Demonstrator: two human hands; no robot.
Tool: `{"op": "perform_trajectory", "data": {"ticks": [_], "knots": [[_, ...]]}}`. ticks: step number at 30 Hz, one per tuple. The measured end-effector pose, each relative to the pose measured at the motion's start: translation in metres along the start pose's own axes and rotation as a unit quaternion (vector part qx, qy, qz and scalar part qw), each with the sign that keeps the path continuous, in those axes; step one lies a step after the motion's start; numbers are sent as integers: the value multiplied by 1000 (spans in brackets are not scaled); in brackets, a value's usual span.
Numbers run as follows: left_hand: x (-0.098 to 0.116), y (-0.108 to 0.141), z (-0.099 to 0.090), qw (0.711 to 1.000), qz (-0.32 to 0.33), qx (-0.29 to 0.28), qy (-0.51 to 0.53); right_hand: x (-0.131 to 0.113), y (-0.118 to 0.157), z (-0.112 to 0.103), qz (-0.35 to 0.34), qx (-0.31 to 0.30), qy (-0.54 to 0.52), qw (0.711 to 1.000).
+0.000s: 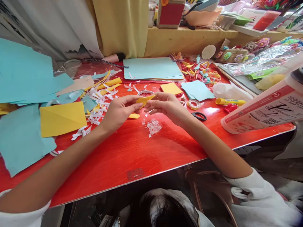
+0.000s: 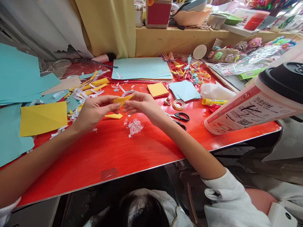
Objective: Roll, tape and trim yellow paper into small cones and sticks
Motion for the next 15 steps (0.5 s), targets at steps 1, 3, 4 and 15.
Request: {"op": "perform_trajectory", "data": {"ticks": [1, 3, 4, 15], "knots": [[0, -1, -1, 1000, -2, 1, 4, -1, 0, 0, -2, 6, 8, 1000], [-1, -2, -2, 1000, -13, -3, 17, -3, 0, 0, 1, 18, 27, 999], [-1, -2, -2, 999, -23, -5, 25, -4, 0, 0, 4, 23, 37, 999], [-5, -1, -1, 983, -95, -56, 144, -4, 0, -4, 80, -4, -21, 997]]}}
Point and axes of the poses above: each hand's wrist, its own y-axis away from the middle knuckle, its own z-axis out of the palm, x = y × z, the point moved 1 cm from there along -y, towards the middle knuckle, and after that the axes turned 6 degrees about -y, right-handed, at the moved point
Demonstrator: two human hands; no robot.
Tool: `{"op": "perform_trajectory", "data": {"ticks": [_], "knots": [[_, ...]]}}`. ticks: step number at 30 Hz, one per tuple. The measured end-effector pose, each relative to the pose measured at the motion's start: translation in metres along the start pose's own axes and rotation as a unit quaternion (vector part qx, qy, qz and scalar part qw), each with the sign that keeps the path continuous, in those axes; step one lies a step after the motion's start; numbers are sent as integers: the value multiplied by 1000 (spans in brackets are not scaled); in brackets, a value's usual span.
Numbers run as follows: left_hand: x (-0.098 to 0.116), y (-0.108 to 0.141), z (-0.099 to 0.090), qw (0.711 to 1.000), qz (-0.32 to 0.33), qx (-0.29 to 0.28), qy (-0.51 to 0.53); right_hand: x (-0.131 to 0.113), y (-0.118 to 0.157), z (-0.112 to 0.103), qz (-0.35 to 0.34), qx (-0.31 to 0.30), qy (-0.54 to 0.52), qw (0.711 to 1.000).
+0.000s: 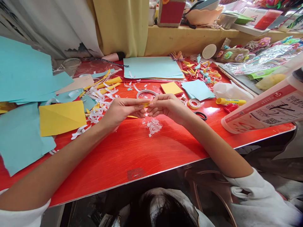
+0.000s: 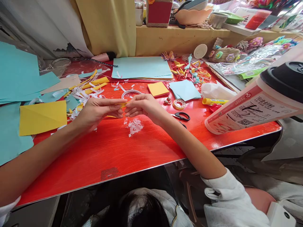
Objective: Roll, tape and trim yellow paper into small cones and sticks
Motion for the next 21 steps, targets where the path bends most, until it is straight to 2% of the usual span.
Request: {"op": "perform_trajectory", "data": {"ticks": [7, 15, 21], "knots": [[-3, -1, -1, 999, -29, 2, 12, -4, 3, 0, 32, -50, 56, 997], [-2, 0, 2, 999, -28, -18, 5, 1, 0, -2, 47, -13, 39, 998], [-3, 0, 7, 999, 3, 24, -46, 4, -1, -1, 37, -1, 34, 999]]}}
Point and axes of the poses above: each hand's wrist, its own y-axis away from the middle knuckle, its own z-axis out of the palm, x = y × z, the point moved 1 cm from there along -y, towards the middle knuckle, and after that the axes turned 6 degrees about -y, right-handed, at the moved point
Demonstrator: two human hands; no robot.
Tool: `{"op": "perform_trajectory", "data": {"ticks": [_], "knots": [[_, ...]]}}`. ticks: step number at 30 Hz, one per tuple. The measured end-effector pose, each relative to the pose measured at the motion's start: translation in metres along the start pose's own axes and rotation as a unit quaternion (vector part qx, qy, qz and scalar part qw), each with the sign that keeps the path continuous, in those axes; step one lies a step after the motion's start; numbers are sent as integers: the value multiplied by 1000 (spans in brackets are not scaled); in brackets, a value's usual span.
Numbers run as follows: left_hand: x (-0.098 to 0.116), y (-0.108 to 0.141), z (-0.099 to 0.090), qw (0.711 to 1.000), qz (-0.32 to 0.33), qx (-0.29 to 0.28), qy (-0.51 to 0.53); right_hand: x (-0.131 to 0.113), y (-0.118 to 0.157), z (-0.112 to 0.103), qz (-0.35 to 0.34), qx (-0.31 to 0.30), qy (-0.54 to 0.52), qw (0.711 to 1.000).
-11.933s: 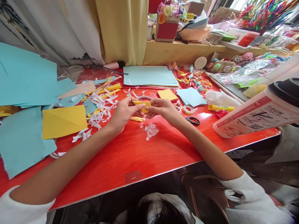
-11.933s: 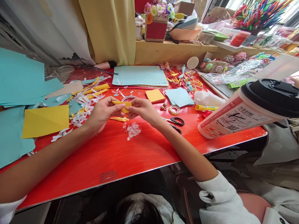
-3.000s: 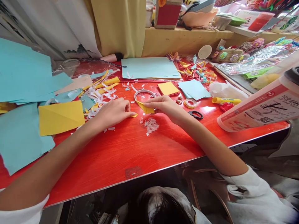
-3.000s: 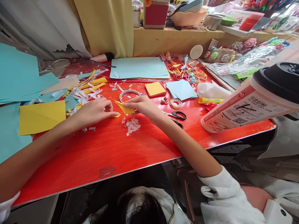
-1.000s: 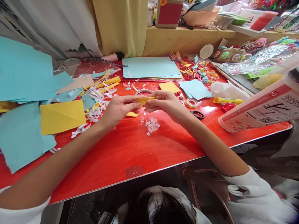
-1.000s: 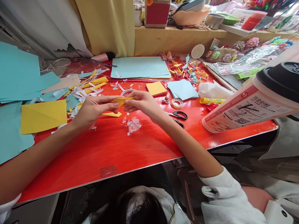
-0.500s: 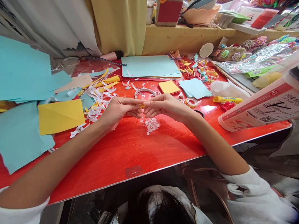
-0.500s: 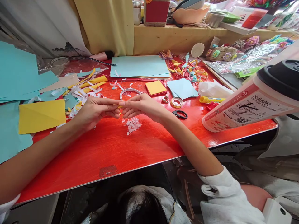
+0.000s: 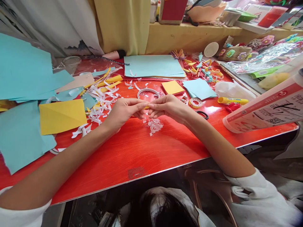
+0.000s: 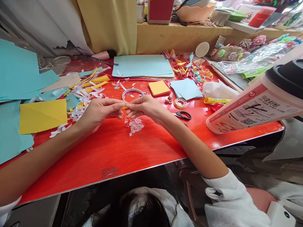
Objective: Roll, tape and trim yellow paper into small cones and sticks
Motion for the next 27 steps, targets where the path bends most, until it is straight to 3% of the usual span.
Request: {"op": "perform_trajectory", "data": {"ticks": [10, 17, 24, 27], "knots": [[-4, 0, 2, 997, 21, 37, -60, 2, -2, 4, -27, 10, 46, 999], [-1, 2, -1, 976, 69, 0, -208, 3, 1, 1, 49, -82, 89, 991], [-2, 0, -4, 964, 81, 16, -254, 10, -1, 10, 28, -39, 65, 997], [-2, -1, -8, 959, 87, 25, -267, 9, 0, 11, 41, -57, 64, 995]]}}
Point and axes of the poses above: each hand's wrist, its own y-axis away from the middle knuckle, its own z-axis out of the palm, x = y × z, the point moved 1 cm from there along -y, towards the middle knuckle, and after that the axes turned 6 degrees about -y, right-handed, at the moved point
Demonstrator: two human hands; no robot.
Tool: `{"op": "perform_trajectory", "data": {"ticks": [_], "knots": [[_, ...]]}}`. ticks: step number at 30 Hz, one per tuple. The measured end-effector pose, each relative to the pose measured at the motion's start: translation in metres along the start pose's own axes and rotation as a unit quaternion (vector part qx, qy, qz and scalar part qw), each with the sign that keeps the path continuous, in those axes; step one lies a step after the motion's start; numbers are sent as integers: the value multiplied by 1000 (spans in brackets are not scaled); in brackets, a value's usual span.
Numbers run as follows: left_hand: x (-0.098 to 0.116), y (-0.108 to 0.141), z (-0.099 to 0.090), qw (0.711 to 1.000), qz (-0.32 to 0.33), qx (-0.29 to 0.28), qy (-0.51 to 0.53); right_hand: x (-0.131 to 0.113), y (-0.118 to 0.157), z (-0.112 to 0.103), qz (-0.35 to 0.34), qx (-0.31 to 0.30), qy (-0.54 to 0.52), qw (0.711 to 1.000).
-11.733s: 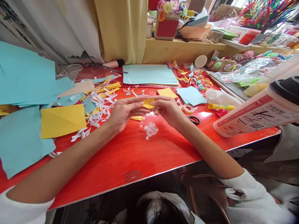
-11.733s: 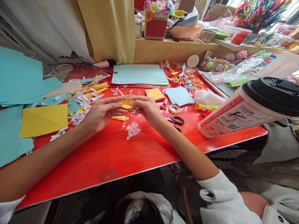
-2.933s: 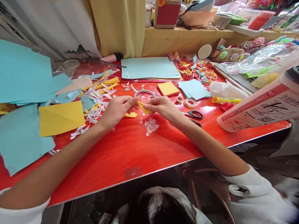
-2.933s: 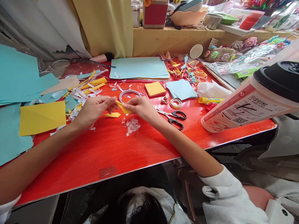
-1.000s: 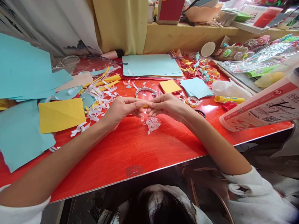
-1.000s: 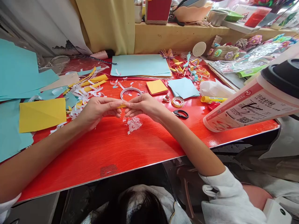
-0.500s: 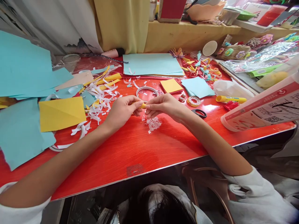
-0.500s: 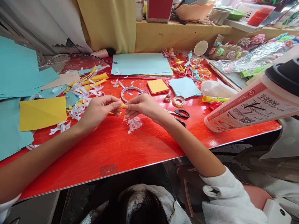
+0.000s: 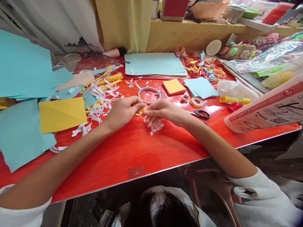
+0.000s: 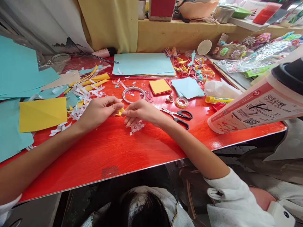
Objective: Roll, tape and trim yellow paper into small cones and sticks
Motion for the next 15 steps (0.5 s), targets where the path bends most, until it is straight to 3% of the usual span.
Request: {"op": "perform_trajectory", "data": {"ticks": [4, 8, 12, 15], "knots": [[-4, -3, -6, 1000, 10, -2, -5, -3, 3, -6, 8, -62, 4, 998], [-5, -4, -9, 999, 33, -19, 1, -1, 2, -7, 0, -82, 1, 997], [-2, -3, -10, 999, 45, -16, -3, 3, -1, 0, -6, -57, 11, 998], [-4, -4, -10, 999, 30, -8, -9, 5, -1, 4, -54, -5, 76, 996]]}}
Point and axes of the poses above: each hand's wrist, its own y-axis away from the middle knuckle, its own z-axis out of the palm, x = y × z, the point moved 1 cm from there along -y, towards the middle knuckle, and after that the axes turned 6 degrees about -y, right-handed, at the moved point
